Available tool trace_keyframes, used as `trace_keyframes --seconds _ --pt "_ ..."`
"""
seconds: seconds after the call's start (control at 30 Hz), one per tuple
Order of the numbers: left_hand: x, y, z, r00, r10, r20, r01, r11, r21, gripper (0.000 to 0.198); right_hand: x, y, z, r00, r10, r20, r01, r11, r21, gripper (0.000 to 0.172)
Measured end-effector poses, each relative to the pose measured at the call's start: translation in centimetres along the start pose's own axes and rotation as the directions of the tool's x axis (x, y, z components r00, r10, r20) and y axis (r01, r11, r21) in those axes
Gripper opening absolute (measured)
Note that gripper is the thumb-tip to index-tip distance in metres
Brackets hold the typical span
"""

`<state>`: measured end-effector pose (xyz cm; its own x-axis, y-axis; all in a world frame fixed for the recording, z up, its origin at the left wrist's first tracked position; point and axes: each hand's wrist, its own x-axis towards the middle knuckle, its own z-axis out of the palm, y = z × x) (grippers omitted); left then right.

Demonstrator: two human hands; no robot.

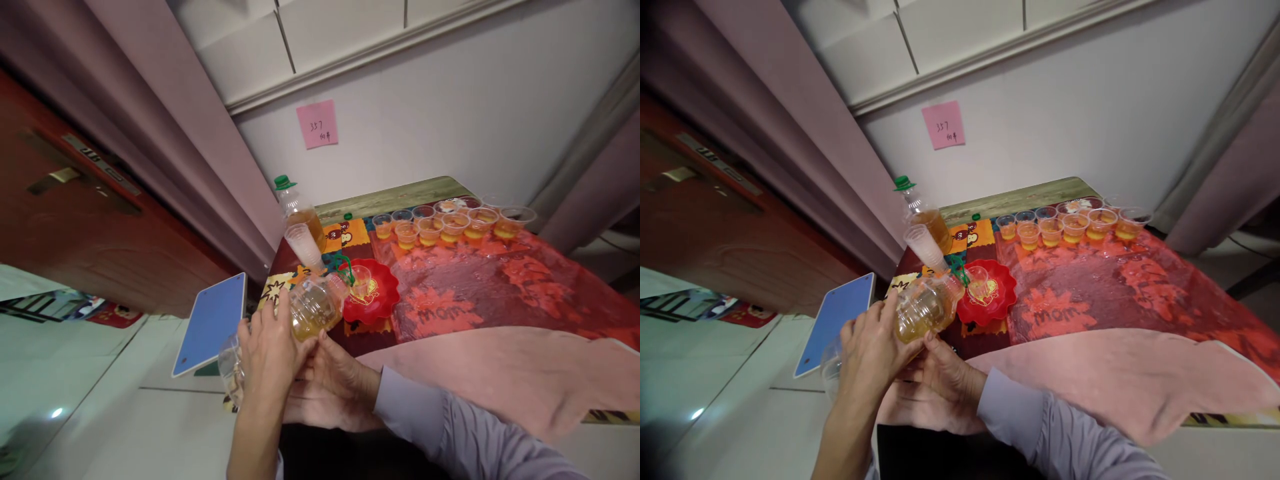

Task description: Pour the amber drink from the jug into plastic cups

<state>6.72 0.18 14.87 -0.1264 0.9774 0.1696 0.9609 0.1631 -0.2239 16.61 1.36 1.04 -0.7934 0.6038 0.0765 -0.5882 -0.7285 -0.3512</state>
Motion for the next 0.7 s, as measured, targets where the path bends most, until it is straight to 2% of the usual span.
trace_keyframes --seconds 0.2,0.43,0.7 --pt "-0.06 0.15 -0.26 1.000 -0.005 0.006 0.005 1.000 -0.003 0.092 -0.09 -0.20 0.24 1.000 -0.016 0.019 0.016 1.000 0.003 0.065" --pt "-0.03 0.15 -0.22 1.000 -0.007 0.005 0.007 1.000 0.008 0.094 0.02 -0.20 0.17 1.000 -0.004 0.020 0.005 1.000 -0.030 0.075" --pt "-0.18 0.27 -0.31 1.000 -0.006 -0.006 0.006 1.000 0.009 0.095 -0.02 -0.17 0.07 1.000 -0.005 0.024 0.006 1.000 -0.024 0.069"
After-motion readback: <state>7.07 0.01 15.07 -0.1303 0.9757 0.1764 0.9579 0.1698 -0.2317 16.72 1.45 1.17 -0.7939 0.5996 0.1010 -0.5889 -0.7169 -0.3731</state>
